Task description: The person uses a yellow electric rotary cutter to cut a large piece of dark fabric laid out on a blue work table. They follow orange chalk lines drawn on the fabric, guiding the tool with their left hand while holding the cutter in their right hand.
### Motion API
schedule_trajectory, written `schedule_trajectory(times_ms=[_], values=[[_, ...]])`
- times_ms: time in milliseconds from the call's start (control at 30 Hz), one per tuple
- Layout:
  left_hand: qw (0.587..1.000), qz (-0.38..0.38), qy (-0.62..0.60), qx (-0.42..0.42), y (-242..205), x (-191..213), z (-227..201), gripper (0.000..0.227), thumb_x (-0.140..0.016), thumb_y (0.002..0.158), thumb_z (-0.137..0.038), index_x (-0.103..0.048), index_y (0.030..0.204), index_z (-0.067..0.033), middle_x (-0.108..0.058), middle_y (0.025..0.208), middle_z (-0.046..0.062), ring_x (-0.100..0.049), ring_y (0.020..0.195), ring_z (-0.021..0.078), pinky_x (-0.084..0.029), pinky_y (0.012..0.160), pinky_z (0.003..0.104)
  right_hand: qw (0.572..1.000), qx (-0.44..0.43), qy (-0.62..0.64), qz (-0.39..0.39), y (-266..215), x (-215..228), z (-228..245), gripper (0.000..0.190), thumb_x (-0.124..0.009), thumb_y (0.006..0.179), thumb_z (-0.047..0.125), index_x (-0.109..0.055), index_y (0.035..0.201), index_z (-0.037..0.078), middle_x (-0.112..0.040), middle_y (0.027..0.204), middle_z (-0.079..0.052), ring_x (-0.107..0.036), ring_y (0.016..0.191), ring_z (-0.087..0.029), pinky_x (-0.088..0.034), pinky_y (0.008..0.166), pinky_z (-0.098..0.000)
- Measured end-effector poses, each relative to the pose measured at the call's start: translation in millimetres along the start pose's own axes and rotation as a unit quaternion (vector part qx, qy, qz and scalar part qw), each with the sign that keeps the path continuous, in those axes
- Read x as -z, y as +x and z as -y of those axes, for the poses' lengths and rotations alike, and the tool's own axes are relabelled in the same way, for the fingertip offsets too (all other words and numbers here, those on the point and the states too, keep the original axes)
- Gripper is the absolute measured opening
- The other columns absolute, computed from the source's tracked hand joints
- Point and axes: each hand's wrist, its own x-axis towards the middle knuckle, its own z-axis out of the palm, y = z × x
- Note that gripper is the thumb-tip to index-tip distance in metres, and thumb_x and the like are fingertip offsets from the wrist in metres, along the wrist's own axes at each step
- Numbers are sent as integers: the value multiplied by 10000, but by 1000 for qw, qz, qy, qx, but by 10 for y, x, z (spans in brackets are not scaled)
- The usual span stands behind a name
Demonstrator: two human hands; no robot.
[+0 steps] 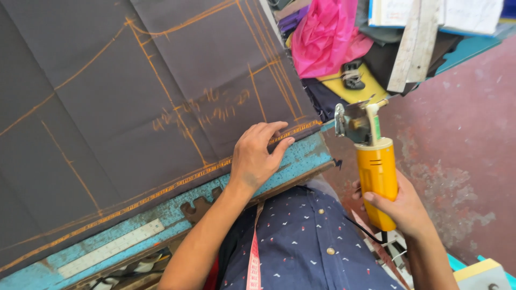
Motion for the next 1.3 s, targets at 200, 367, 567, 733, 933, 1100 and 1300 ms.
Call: schedule_trajectory(times_ms=[200, 367, 567, 733, 933, 1100, 1300], values=[[985, -112, 46, -121, -48, 320, -669, 265, -676, 1005, -230, -674, 1252, -136, -615, 1011, 56, -591, 874, 258, -501, 798, 406, 882, 31, -433, -181, -49, -278, 412, 679, -751, 671, 315, -570, 1314, 196, -727, 1015, -53, -688, 895, -335, -517, 786, -438], [963, -115, 179, -163, -36, 138, -844, 372, -587, 1065, -277, -586, 1435, -243, -549, 1113, 39, -492, 903, 234, -387, 756, 394, 810, 149, -523, -219, -84, -330, 280, 739, -782, 668, 342, -575, 1342, 122, -732, 1044, -85, -713, 904, -370, -551, 739, -473], [966, -121, 176, -143, -210, 149, -884, 375, -575, 1010, -250, -681, 1364, -183, -627, 1150, 48, -534, 887, 292, -385, 736, 438, 740, 226, -564, -288, -208, -334, 104, 736, -778, 681, 333, -586, 1358, 116, -728, 1010, -65, -703, 878, -359, -542, 708, -465], [975, -122, 147, -111, -351, 111, -862, 416, -573, 908, -170, -725, 1294, -144, -630, 1080, 74, -544, 909, 301, -416, 760, 436, 706, 283, -580, -291, -336, -324, -15, 761, -830, 681, 330, -603, 1368, 91, -735, 1022, -71, -722, 867, -306, -545, 688, -407], [971, -116, 161, -130, -513, 178, -867, 433, -526, 963, -149, -674, 1368, -114, -631, 1080, 48, -537, 879, 296, -403, 748, 429, 707, 286, -565, -313, -429, -429, -124, 788, -835, 662, 326, -599, 1376, 91, -733, 1019, -71, -715, 864, -323, -547, 689, -429], [976, -95, 147, -132, -489, 225, -787, 439, -512, 928, -149, -675, 1334, -114, -623, 1066, 95, -552, 909, 324, -410, 748, 452, 729, 258, -562, -293, -543, -569, -24, 714, -796, 686, 327, -594, 1336, 113, -723, 998, -69, -706, 852, -336, -534, 688, -439], [984, -106, 92, -109, -323, 134, -165, 383, -626, 882, -53, -659, 1259, -106, -630, 1003, 82, -568, 857, 290, -439, 696, 424, 924, -39, -335, -182, -772, -854, 501, 560, -753, 699, 232, -599, 1227, 122, -737, 974, -99, -680, 806, -261, -523, 763, -399]])
